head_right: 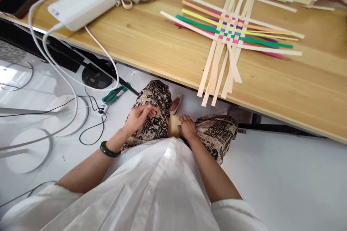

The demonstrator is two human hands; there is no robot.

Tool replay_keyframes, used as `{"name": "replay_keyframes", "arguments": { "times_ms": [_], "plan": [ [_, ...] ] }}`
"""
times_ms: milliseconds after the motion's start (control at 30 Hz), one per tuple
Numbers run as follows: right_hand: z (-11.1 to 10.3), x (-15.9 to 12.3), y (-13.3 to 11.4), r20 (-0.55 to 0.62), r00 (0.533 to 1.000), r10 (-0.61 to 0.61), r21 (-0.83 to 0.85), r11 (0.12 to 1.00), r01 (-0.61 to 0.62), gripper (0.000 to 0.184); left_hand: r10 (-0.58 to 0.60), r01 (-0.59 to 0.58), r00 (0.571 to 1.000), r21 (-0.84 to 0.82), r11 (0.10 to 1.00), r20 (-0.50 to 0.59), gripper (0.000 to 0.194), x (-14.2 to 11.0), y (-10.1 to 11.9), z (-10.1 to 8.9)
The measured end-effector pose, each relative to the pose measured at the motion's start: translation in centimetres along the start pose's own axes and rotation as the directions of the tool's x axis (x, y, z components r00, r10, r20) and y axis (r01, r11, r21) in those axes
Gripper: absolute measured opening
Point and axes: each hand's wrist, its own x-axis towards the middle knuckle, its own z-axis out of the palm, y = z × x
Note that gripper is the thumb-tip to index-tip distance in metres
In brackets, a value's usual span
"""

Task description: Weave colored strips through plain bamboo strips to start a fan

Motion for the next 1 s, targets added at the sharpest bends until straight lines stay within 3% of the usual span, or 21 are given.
{"name": "replay_keyframes", "arguments": {
  "times_ms": [100, 333, 467, 833, 1000],
  "plan": [
    [0.1, 0.3, 0.9, -0.017, 0.999, 0.027, 0.046, 0.999, -0.026, 0.046, -0.015, 0.015, 1.0, 0.013, 1.0, 0.0, 0.051, 0.1, -0.2, -0.1],
    [0.4, 2.2, 3.1, -0.014, 1.0, 0.004, 0.19, 0.982, -0.001, 0.024, -0.022, 0.022, 1.0, 0.019, 1.0, -0.003, 0.05, 0.2, -0.5, -0.1],
    [0.8, 3.1, 3.8, -0.028, 0.999, -0.023, 0.26, 0.965, 0.03, 0.02, -0.031, 0.031, 1.0, 0.016, 0.999, -0.006, 0.048, 0.2, -0.8, 0.0],
    [0.9, 3.1, 3.0, -0.083, 0.995, 0.05, 0.374, 0.927, -0.016, 0.02, -0.058, 0.058, 0.998, -0.009, 0.998, 0.002, 0.044, 0.1, -0.4, 0.6],
    [0.6, 3.1, 2.5, -0.114, 0.981, 0.158, 0.548, 0.834, -0.07, 0.015, -0.062, 0.062, 0.998, -0.004, 0.998, 0.003, 0.042, -0.1, -0.4, 0.6]
  ]
}}
